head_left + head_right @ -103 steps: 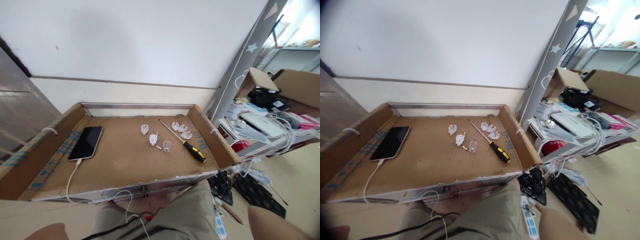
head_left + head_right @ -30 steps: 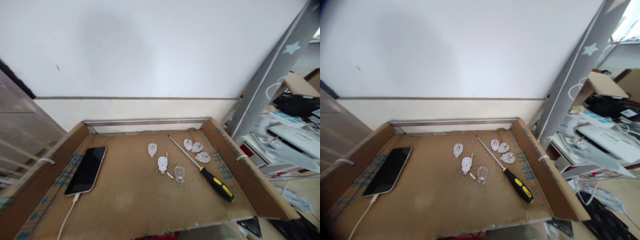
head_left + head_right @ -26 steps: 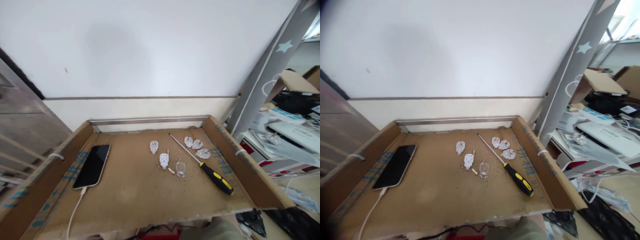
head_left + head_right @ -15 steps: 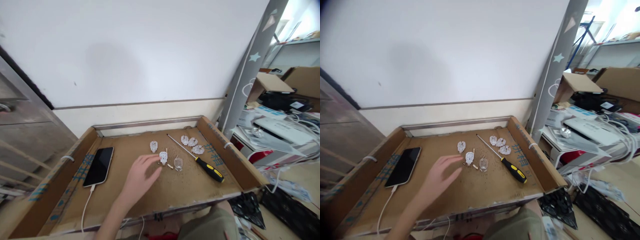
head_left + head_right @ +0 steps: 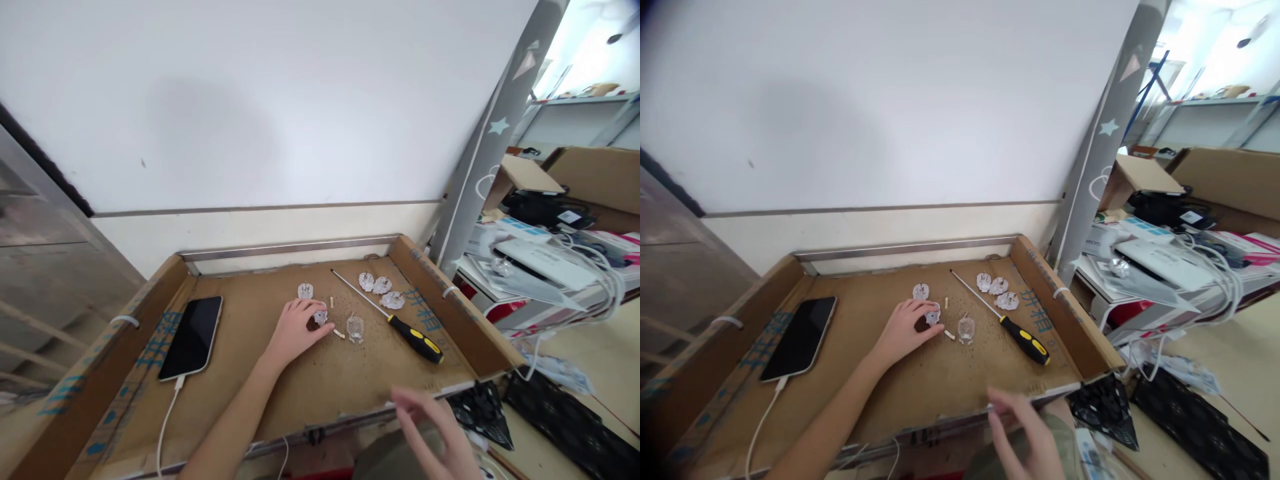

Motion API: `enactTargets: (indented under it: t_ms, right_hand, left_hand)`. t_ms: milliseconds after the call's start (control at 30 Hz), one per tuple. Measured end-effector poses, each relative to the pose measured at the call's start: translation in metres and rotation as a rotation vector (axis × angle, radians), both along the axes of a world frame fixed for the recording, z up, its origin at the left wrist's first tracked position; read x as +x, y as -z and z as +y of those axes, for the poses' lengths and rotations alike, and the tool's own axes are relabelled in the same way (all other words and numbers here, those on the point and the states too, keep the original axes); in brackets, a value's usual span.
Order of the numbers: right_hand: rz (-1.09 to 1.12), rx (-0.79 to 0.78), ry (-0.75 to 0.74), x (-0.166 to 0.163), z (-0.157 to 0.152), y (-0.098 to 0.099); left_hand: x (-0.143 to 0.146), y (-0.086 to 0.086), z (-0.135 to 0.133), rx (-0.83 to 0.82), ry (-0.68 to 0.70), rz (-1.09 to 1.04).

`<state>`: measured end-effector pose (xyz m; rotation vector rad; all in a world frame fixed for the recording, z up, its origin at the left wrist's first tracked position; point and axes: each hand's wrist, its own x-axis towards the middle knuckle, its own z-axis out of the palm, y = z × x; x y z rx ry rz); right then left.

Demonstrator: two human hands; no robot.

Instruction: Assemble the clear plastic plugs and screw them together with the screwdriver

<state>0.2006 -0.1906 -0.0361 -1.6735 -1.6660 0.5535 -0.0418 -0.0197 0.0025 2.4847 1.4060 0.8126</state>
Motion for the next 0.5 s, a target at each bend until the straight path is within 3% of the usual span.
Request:
enactTargets:
  t_ms: [67,200,400,500]
  right_hand:
    - [-0.314,0.157,-0.008,-0.005,0.04,-0.027]
    - [-0.5,0.178,0.026,-0.002,0.09,-0.055]
    - [-0.644,0.086,0.139,0.053,0.071,-0.04]
    - [-0.598,0.086,0.087,0.072,0.059,-0.059]
  left_hand:
    - [0.001,0.0,-0.002,0.011,0.006,-0.015]
    - [0.008,-0.004,-0.01,0.07,0.029,-0.077]
    - [0.045,-0.01,-0.012,0.024,0.302,-0.014]
    - [0.058,-0.003,-0.011,0.003,0.341,0.024]
